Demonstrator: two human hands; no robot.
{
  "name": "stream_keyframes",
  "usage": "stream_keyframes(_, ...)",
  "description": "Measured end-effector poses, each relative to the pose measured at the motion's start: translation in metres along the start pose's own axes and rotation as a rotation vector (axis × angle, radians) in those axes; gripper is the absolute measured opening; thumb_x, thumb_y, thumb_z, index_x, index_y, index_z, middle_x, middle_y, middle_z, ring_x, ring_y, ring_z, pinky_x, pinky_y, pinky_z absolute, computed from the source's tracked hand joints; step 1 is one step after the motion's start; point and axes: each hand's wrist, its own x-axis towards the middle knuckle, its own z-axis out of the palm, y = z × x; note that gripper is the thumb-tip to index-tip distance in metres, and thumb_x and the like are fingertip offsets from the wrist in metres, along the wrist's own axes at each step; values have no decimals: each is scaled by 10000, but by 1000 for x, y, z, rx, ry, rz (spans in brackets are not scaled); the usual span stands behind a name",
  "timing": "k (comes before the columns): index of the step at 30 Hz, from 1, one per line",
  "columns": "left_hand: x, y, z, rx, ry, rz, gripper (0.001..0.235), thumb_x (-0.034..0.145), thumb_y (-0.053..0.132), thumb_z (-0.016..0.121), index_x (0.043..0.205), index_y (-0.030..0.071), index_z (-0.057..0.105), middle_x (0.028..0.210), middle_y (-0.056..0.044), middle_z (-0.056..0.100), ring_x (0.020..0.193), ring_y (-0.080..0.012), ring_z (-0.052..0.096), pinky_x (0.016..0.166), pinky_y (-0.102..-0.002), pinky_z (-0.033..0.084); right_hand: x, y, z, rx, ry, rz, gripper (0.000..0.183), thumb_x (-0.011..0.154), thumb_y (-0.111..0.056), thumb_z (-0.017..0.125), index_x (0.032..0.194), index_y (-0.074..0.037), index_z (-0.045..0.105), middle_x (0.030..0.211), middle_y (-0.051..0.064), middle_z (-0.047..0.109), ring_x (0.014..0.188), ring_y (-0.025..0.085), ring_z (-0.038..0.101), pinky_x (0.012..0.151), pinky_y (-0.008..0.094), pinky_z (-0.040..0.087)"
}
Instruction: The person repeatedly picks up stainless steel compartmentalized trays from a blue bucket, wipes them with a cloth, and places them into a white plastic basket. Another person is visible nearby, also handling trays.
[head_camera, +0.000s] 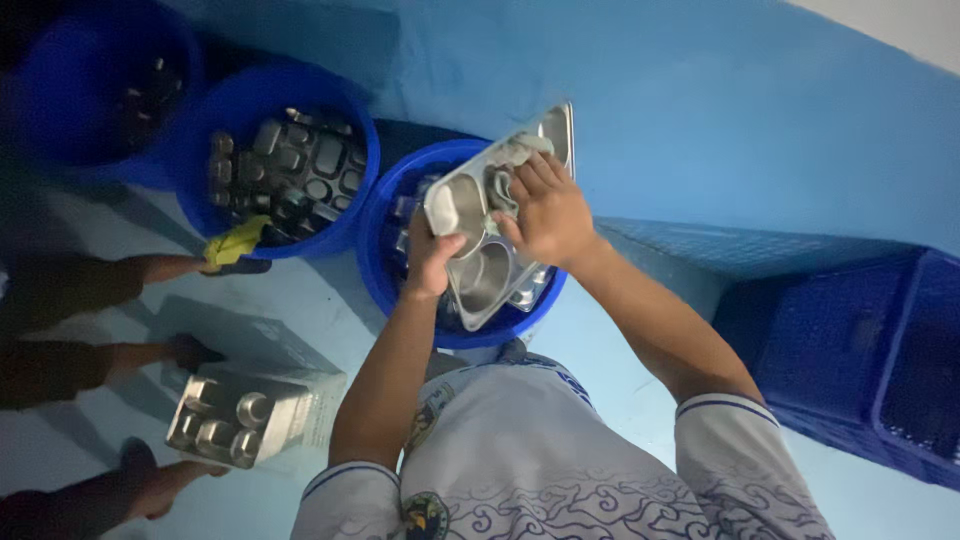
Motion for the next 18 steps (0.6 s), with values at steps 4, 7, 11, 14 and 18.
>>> stream_keyframes(4,-4,0,1,10,-119,-16,665,741,188,714,1358,-22,581,1248,-102,657,1144,-209,630,1003,-344,503,-18,15,23,506,-115,290,461,950,-295,609,1246,58,624,1129,248,672,1095,407,670,995,516,520)
stream_keyframes(7,-15,-38,-22,-131,39,-90,646,767,188,691,1366,-20,568,1254,-133,658,1150,-257,642,1014,-390,517,-26,19,70,1570,160,745,387,1006,-320,537,1221,-14,635,1110,179,691,1018,312,703,907,473,579)
stream_keyframes(11,-29,-94,-44,-541,364,-212,621,801,188,661,1377,-16,551,1262,-174,661,1158,-322,657,1028,-452,536,-32,62,90,2239,648,914,334,1016,-323,504,1215,-85,627,1106,108,680,980,253,696,859,411,595)
stream_keyframes(14,-41,-90,-67,-680,484,-71,626,825,217,670,1383,-34,536,1290,-218,645,1182,-378,647,1033,-513,539,-36,103,57,1935,721,891,367,947,-300,562,1241,-89,625,1138,128,666,1011,272,678,877,415,575)
stream_keyframes(18,-70,-71,-96,-912,563,22,677,812,246,676,1420,18,486,1348,-210,606,1233,-389,609,1045,-527,526,-61,70,49,1321,398,865,456,853,-268,639,1275,-95,623,1181,154,647,1052,297,653,902,419,549)
